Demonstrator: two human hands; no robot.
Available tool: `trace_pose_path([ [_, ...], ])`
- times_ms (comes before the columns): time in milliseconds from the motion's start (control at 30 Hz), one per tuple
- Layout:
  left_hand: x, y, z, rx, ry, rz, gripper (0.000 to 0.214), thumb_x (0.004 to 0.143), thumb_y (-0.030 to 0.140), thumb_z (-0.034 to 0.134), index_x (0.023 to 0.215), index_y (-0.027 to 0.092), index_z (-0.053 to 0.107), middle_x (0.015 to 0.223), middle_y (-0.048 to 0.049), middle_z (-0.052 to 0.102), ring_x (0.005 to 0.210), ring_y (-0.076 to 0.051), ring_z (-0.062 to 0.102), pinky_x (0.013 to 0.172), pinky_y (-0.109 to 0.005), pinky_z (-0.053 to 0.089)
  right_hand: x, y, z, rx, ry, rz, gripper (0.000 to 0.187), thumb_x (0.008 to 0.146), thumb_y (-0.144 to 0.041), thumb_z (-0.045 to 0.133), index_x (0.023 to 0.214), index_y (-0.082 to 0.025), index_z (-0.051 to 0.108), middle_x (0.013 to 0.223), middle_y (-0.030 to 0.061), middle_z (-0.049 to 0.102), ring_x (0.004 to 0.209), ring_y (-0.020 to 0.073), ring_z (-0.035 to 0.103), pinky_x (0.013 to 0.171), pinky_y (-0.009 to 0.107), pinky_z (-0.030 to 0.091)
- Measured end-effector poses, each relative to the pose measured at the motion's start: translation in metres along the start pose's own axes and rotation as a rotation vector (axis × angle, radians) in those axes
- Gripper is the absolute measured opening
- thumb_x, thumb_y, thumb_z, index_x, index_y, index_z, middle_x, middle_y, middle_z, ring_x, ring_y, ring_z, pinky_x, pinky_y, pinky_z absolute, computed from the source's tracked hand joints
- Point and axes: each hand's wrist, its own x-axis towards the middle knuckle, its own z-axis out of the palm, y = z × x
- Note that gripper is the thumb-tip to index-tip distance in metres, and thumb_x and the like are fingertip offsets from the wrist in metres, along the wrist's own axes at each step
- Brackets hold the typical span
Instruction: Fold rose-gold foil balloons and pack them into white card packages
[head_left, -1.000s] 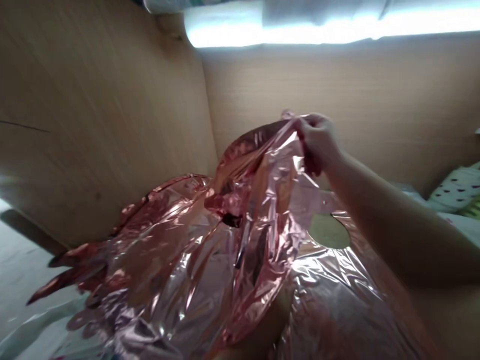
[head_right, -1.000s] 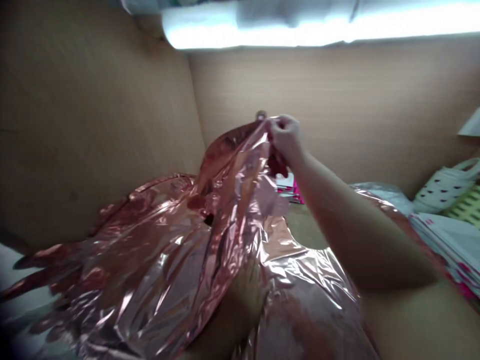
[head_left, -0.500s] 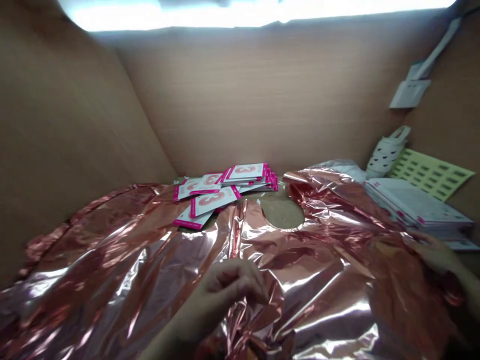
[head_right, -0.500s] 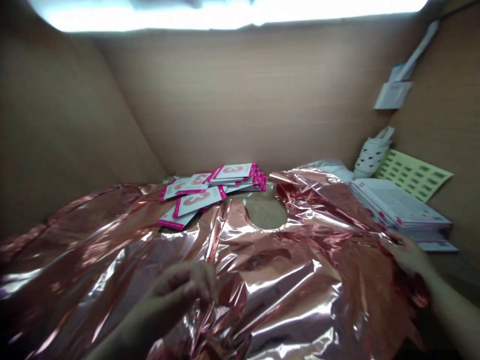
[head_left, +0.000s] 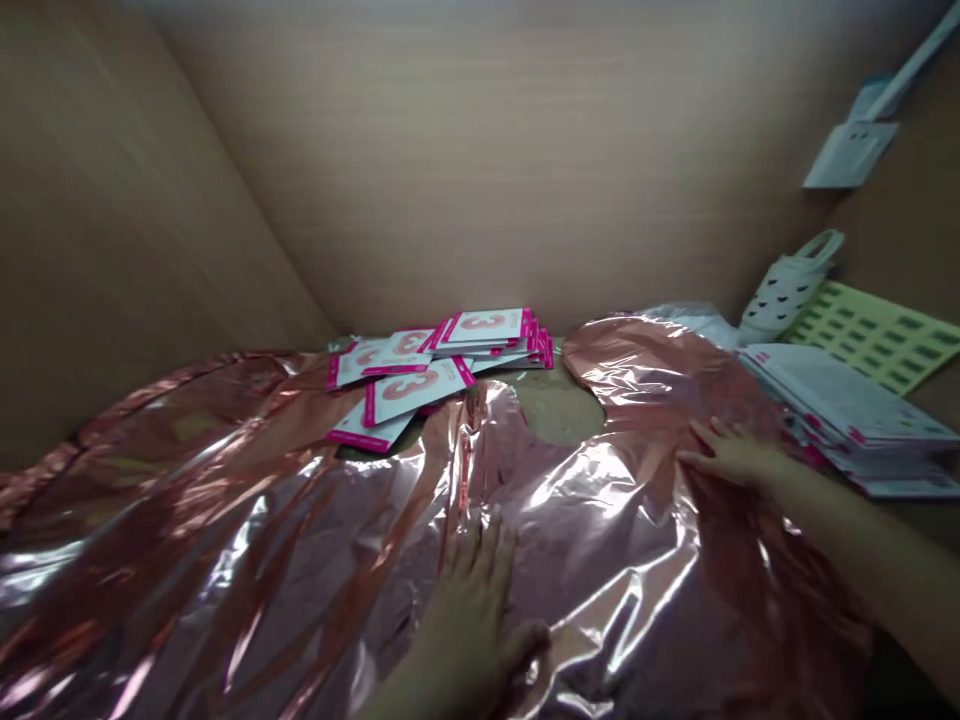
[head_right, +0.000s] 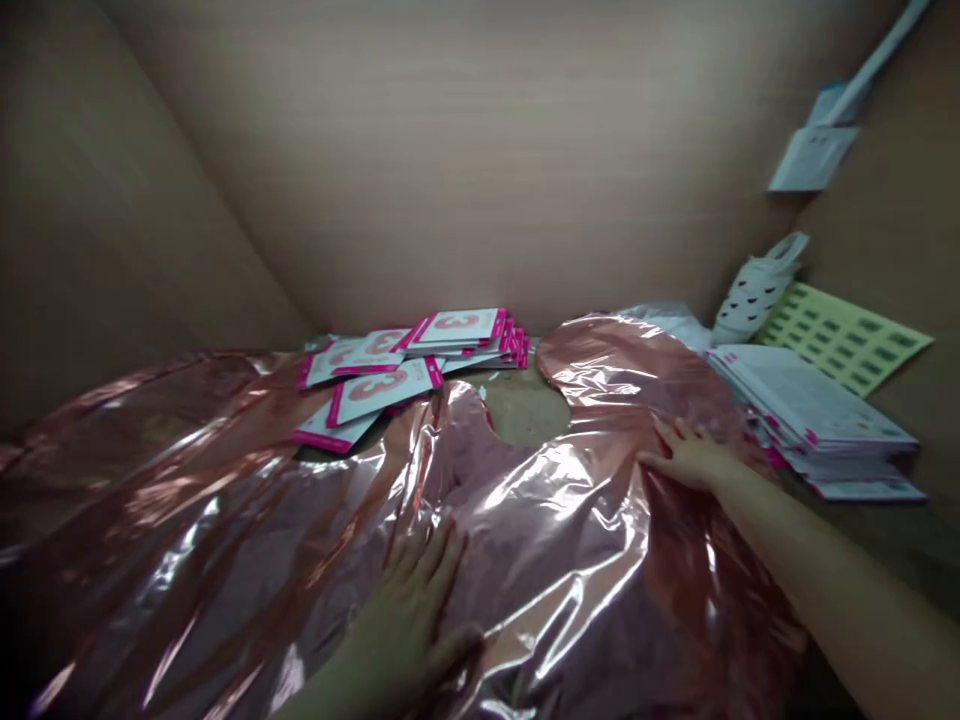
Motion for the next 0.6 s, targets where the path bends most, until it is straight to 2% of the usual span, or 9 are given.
trace_pose_path([
  [67,-0.012,0.004,0.007,0.024,0.079,0.044,0.077,0.081,0.064,0.037,0.140,0.016,0.026,0.144,-0.0147,0.025,0.132,-0.036,0.025,0.104,-0.049,0.024,0.000,-0.044,-0.017,-0.098,0.183,-0.086,0.056,0.078,-0.052,0.053,0.117,-0.012,0.056,0.136,0.0206,0.038,0.124,0.0421,0.031,0.095,0.061,0.027],
  [133,-0.021,0.008,0.016,0.054,0.175,0.069,0.074,0.084,0.060,0.037,0.141,0.015,0.024,0.144,-0.0144,0.028,0.131,-0.034,0.029,0.103,-0.046,0.026,-0.013,-0.104,-0.034,-0.081,0.316,-0.498,0.036,0.082,-0.029,0.050,0.112,-0.012,0.058,0.130,0.0187,0.046,0.117,0.0330,0.042,0.093,0.049,0.035],
  [167,-0.024,0.010,0.020,0.063,0.211,0.065,0.076,0.083,0.060,0.038,0.142,0.015,0.023,0.144,-0.0149,0.028,0.130,-0.034,0.029,0.102,-0.046,0.026,-0.024,-0.137,-0.040,-0.027,0.308,-0.782,0.030,0.083,-0.020,0.047,0.110,-0.014,0.059,0.126,0.0147,0.051,0.113,0.0263,0.047,0.093,0.041,0.037],
  [233,-0.028,0.012,0.026,0.064,0.267,0.043,0.081,0.080,0.062,0.042,0.142,0.014,0.020,0.144,-0.0162,0.028,0.131,-0.036,0.027,0.103,-0.048,0.023,-0.051,-0.203,-0.041,-0.004,0.190,-1.332,0.029,0.079,-0.015,0.050,0.106,-0.021,0.060,0.117,0.0065,0.058,0.113,0.0210,0.047,0.095,0.038,0.035],
  [300,-0.029,0.014,0.029,0.049,0.287,0.029,0.084,0.079,0.061,0.045,0.142,0.013,0.020,0.144,-0.0179,0.028,0.131,-0.039,0.025,0.104,-0.051,0.019,-0.070,-0.255,-0.033,-0.088,0.060,-1.652,0.028,0.075,-0.018,0.057,0.102,-0.020,0.060,0.109,0.0071,0.062,0.106,0.0224,0.050,0.095,0.044,0.032],
  [367,-0.030,0.014,0.030,0.027,0.261,0.032,0.082,0.079,0.060,0.045,0.142,0.013,0.021,0.143,-0.0183,0.028,0.130,-0.040,0.025,0.104,-0.052,0.018,-0.067,-0.290,-0.027,-0.123,-0.085,-1.584,0.025,0.067,-0.016,0.066,0.091,-0.020,0.063,0.100,0.0047,0.065,0.101,0.0217,0.052,0.095,0.044,0.031],
  [433,-0.031,0.013,0.029,-0.002,0.196,0.037,0.082,0.078,0.061,0.044,0.142,0.015,0.023,0.143,-0.0176,0.029,0.129,-0.040,0.029,0.103,-0.052,0.020,-0.039,-0.309,-0.032,-0.078,-0.146,-1.277,0.012,0.065,-0.009,0.066,0.074,-0.017,0.063,0.091,0.0003,0.067,0.102,0.0180,0.052,0.094,0.039,0.030],
  [500,-0.032,0.012,0.028,-0.024,0.149,0.036,0.083,0.077,0.063,0.046,0.142,0.016,0.023,0.143,-0.0164,0.029,0.127,-0.039,0.032,0.103,-0.051,0.021,0.005,-0.319,-0.051,-0.025,-0.096,-1.013,0.010,0.070,-0.004,0.060,0.064,-0.012,0.059,0.086,0.0003,0.067,0.104,0.0156,0.050,0.093,0.037,0.029],
  [600,-0.031,0.011,0.029,-0.031,0.146,0.024,0.086,0.074,0.063,0.049,0.142,0.018,0.022,0.144,-0.0145,0.028,0.128,-0.038,0.032,0.104,-0.049,0.021,0.071,-0.325,-0.085,0.003,0.030,-0.846,0.004,0.075,-0.010,0.061,0.072,-0.009,0.059,0.090,0.0063,0.065,0.096,0.0166,0.054,0.088,0.038,0.037],
])
